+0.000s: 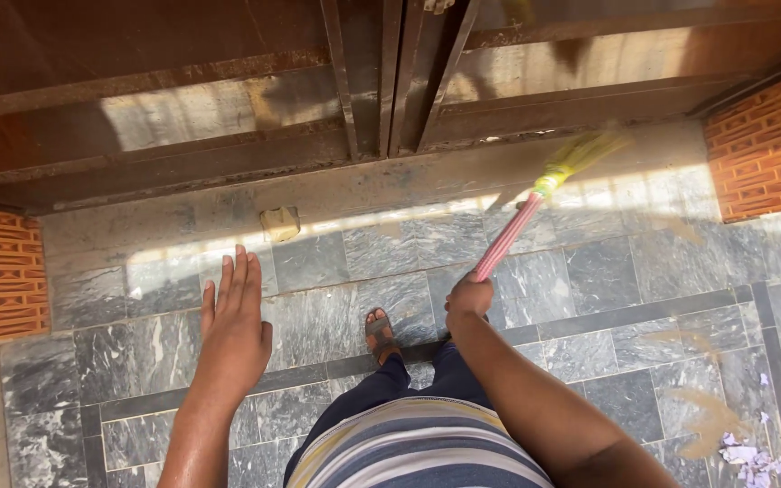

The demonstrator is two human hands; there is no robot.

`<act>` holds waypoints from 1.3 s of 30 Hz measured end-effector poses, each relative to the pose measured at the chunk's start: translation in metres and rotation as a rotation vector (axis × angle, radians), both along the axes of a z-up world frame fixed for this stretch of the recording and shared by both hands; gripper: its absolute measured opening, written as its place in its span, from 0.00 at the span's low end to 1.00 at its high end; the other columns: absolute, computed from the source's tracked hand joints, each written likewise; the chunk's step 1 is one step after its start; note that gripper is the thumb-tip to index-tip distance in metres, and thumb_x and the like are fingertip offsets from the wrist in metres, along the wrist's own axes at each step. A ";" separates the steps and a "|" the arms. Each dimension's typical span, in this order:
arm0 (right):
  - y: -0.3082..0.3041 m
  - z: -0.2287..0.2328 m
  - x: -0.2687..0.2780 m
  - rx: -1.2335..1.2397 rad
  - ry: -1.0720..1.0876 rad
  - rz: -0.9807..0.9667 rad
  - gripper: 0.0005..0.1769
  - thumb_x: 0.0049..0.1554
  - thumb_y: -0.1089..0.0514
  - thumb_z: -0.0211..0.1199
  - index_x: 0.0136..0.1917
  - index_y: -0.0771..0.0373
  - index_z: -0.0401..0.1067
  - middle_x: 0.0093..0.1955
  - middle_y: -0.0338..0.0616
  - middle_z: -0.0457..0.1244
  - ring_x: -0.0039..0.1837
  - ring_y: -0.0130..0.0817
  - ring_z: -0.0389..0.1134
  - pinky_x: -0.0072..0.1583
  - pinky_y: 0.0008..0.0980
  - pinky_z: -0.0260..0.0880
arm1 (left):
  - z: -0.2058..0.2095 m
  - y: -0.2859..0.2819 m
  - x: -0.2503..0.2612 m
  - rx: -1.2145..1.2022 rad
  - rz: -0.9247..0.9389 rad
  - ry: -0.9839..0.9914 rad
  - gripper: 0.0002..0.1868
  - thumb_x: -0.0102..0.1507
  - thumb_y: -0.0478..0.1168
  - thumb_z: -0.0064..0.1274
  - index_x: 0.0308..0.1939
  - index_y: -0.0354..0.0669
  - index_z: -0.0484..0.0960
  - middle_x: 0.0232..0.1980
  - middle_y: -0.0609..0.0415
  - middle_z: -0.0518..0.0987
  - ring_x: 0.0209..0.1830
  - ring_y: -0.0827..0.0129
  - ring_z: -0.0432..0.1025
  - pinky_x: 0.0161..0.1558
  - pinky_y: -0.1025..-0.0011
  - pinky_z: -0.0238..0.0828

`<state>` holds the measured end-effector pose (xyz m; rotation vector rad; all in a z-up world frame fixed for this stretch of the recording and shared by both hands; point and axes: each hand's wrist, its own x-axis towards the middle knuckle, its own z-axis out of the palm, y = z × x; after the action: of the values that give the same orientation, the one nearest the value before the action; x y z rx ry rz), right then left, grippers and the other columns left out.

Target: Sweep debris and trash on a tiled floor using a broom.

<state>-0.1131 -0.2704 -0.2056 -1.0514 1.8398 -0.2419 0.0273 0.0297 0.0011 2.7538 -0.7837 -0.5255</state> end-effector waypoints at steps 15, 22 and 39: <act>0.096 -0.011 0.063 0.658 -0.470 0.570 0.17 0.61 0.46 0.61 0.51 0.61 0.72 0.31 0.38 0.58 0.25 0.25 0.52 0.26 0.29 0.49 | -0.008 0.045 -0.024 -0.013 0.123 -0.014 0.50 0.54 0.25 0.48 0.78 0.38 0.44 0.84 0.46 0.41 0.84 0.56 0.34 0.78 0.50 0.26; 0.086 -0.015 0.178 -0.537 -0.373 1.603 0.22 0.54 0.51 0.64 0.63 0.43 0.77 0.43 0.52 0.70 0.45 0.54 0.73 0.47 0.51 0.73 | -0.005 0.086 -0.050 0.041 0.290 -0.024 0.50 0.53 0.25 0.48 0.78 0.38 0.46 0.84 0.46 0.42 0.84 0.56 0.36 0.78 0.50 0.28; 0.068 -0.047 0.365 -0.850 0.682 2.532 0.14 0.59 0.59 0.63 0.57 0.63 0.79 0.58 0.57 0.70 0.59 0.51 0.72 0.53 0.51 0.76 | -0.002 0.116 -0.080 0.186 0.566 0.073 0.55 0.54 0.24 0.50 0.82 0.45 0.42 0.86 0.49 0.41 0.84 0.59 0.35 0.78 0.51 0.28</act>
<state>0.2516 -0.2027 -0.2526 -3.2090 -0.5411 1.0063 -0.0528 0.1458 -0.0012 2.9144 0.0812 -0.5901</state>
